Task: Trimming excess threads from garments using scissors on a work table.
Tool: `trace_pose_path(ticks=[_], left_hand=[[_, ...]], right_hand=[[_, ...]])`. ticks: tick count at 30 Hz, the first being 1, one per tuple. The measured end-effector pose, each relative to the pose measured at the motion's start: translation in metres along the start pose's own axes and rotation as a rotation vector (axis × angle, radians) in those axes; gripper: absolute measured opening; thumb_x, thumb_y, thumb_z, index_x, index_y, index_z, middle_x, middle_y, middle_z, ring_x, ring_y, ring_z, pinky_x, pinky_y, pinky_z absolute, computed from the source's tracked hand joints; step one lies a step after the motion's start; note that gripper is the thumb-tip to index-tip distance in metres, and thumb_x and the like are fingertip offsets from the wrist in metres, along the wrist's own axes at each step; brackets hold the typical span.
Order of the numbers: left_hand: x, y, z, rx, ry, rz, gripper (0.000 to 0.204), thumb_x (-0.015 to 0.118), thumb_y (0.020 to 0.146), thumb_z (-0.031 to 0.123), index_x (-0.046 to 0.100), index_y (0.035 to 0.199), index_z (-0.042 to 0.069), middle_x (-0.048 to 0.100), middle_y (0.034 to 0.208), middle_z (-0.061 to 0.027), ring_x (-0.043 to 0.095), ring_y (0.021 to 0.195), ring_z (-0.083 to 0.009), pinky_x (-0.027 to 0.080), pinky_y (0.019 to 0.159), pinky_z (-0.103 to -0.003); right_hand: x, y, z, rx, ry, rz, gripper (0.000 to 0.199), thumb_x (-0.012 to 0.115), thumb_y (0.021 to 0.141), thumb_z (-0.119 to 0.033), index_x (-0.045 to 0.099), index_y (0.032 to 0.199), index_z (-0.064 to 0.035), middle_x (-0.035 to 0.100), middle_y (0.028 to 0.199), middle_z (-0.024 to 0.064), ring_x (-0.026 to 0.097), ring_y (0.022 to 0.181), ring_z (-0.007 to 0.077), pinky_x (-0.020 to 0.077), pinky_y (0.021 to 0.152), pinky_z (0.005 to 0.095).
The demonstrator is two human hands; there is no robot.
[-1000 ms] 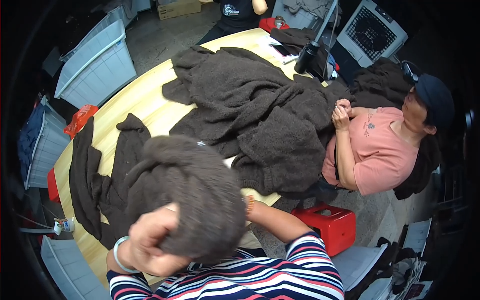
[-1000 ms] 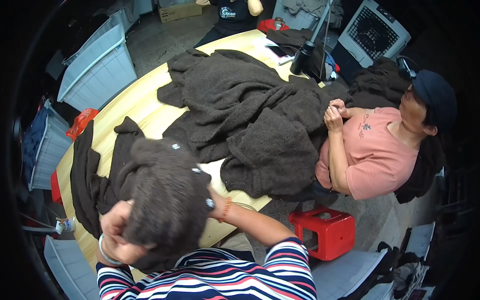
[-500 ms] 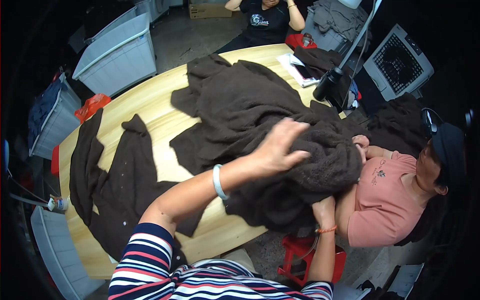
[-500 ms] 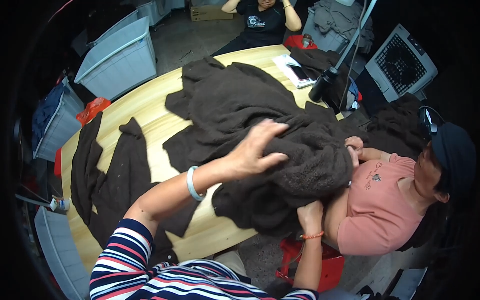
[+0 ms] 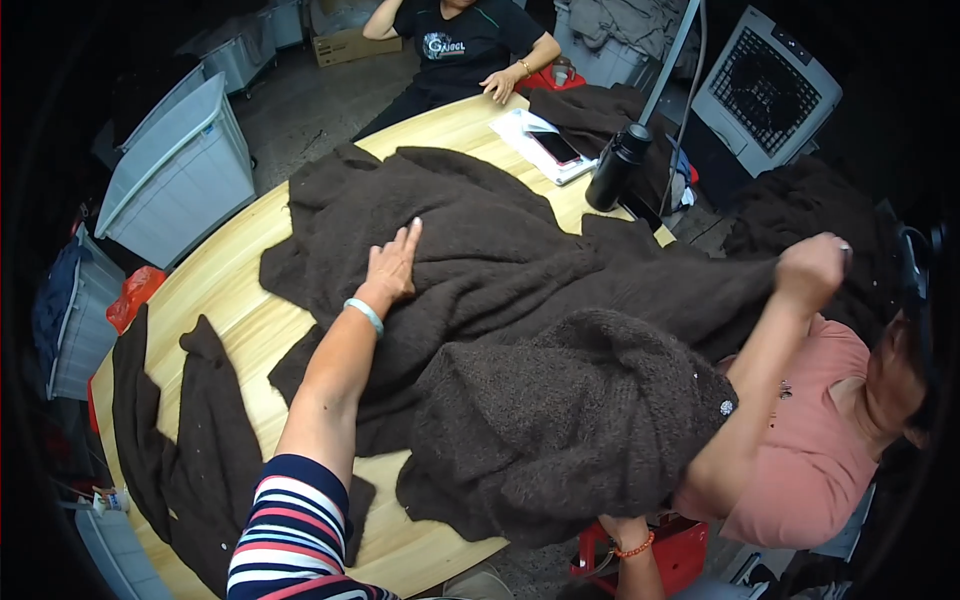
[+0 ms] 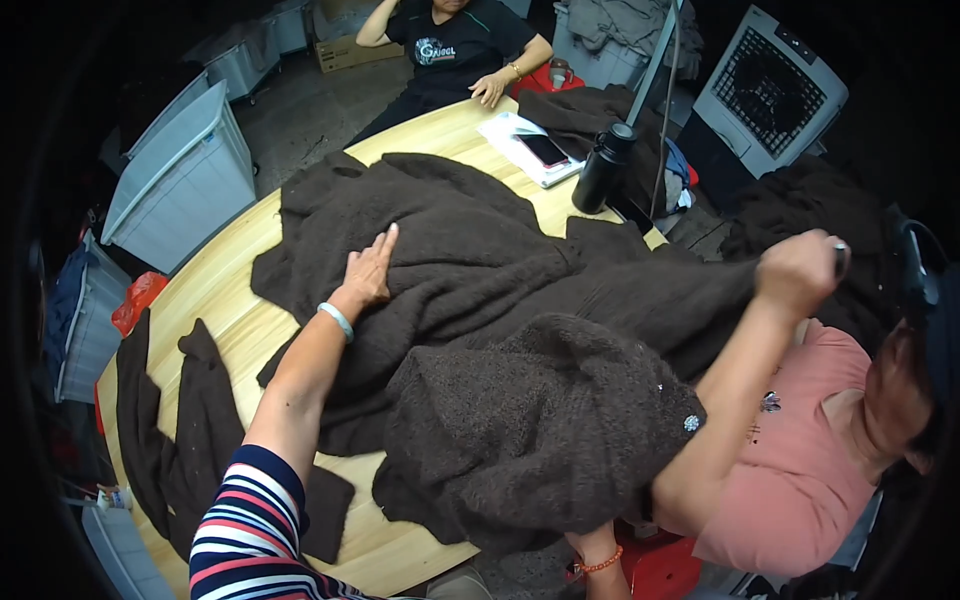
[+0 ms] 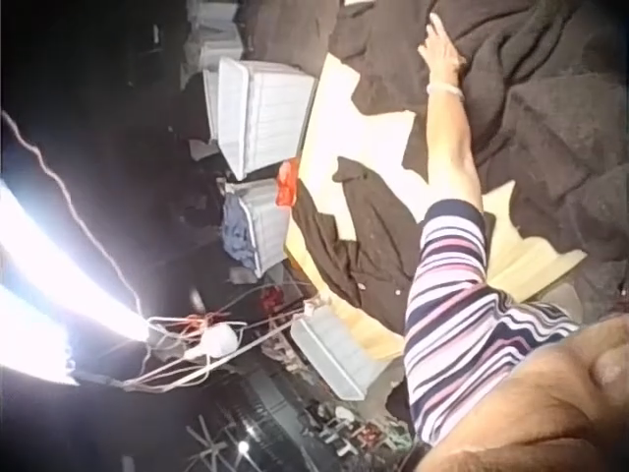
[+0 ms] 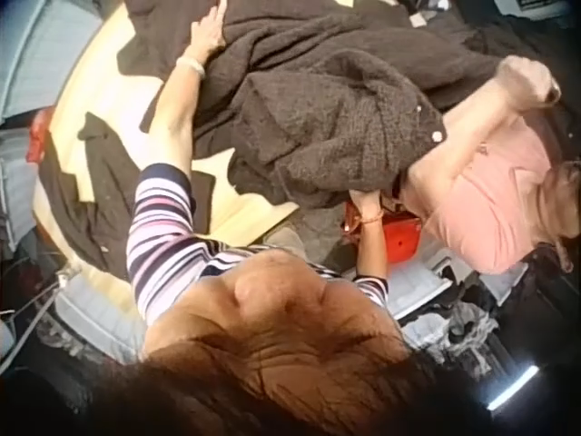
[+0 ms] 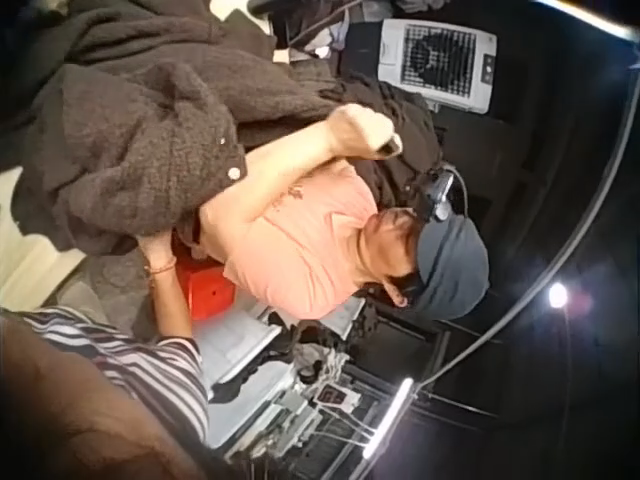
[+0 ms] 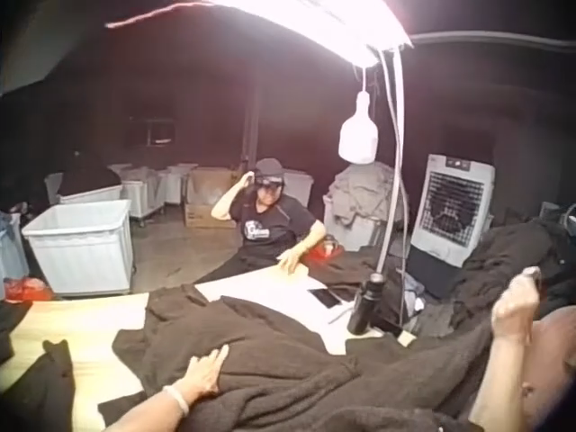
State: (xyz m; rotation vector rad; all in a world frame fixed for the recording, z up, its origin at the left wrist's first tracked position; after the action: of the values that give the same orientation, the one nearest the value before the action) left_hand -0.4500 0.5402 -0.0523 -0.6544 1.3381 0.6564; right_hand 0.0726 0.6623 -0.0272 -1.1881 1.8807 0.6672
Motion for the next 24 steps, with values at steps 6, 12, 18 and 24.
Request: trace_pose_path(ticks=[6, 12, 18, 24], left_hand=[[0.006, -0.016, -0.055, 0.028, 0.094, 0.007, 0.082, 0.071, 0.069, 0.012, 0.039, 0.144, 0.016, 0.061, 0.122, -0.0077, 0.058, 0.109, -0.0266, 0.043, 0.087, -0.044], [-0.003, -0.076, -0.118, 0.079, 0.028, -0.036, 0.077, 0.066, 0.064, 0.005, 0.047, 0.138, 0.012, 0.062, 0.118, -0.0113, 0.056, 0.108, -0.03, 0.04, 0.084, -0.042], [-0.005, -0.144, -0.179, 0.081, 0.199, -0.203, 0.073, 0.074, 0.06, 0.013, 0.052, 0.129, 0.008, 0.058, 0.118, -0.0086, 0.052, 0.107, -0.0281, 0.039, 0.088, -0.04], [-0.029, -0.202, -0.171, 0.199, 0.429, -0.313, 0.054, 0.06, 0.076, 0.013, 0.052, 0.129, 0.009, 0.053, 0.13, -0.0083, 0.049, 0.114, -0.0261, 0.036, 0.097, -0.041]], right_hand=[[-0.001, 0.006, -0.003, 0.272, 0.151, -0.173, 0.048, 0.057, 0.09, -0.026, 0.051, 0.132, -0.0033, 0.048, 0.14, 0.0151, 0.041, 0.132, 0.0321, 0.0314, 0.11, 0.0415], [-0.008, 0.051, 0.015, 0.315, 0.315, 0.029, 0.051, 0.064, 0.085, -0.022, 0.052, 0.131, -0.0031, 0.052, 0.137, 0.0169, 0.044, 0.13, 0.0329, 0.0336, 0.109, 0.0394], [-0.03, 0.087, 0.067, 0.232, 0.077, -0.001, 0.051, 0.067, 0.082, -0.023, 0.055, 0.127, -0.0026, 0.055, 0.133, 0.0177, 0.048, 0.128, 0.0325, 0.0374, 0.106, 0.0392], [-0.069, 0.148, 0.113, 0.18, 0.078, 0.022, 0.043, 0.065, 0.082, -0.02, 0.058, 0.12, 0.0003, 0.064, 0.114, 0.0227, 0.057, 0.113, 0.0397, 0.0456, 0.093, 0.0442]])
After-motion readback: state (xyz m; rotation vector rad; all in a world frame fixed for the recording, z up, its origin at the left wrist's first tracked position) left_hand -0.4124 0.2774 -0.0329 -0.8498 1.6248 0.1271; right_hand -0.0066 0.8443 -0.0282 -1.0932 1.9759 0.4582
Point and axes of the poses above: each hand's wrist, its own y-axis towards the middle knuckle, its own x-axis out of the palm, z = x × y, the point moved 5 cm from there along y, towards the middle knuckle
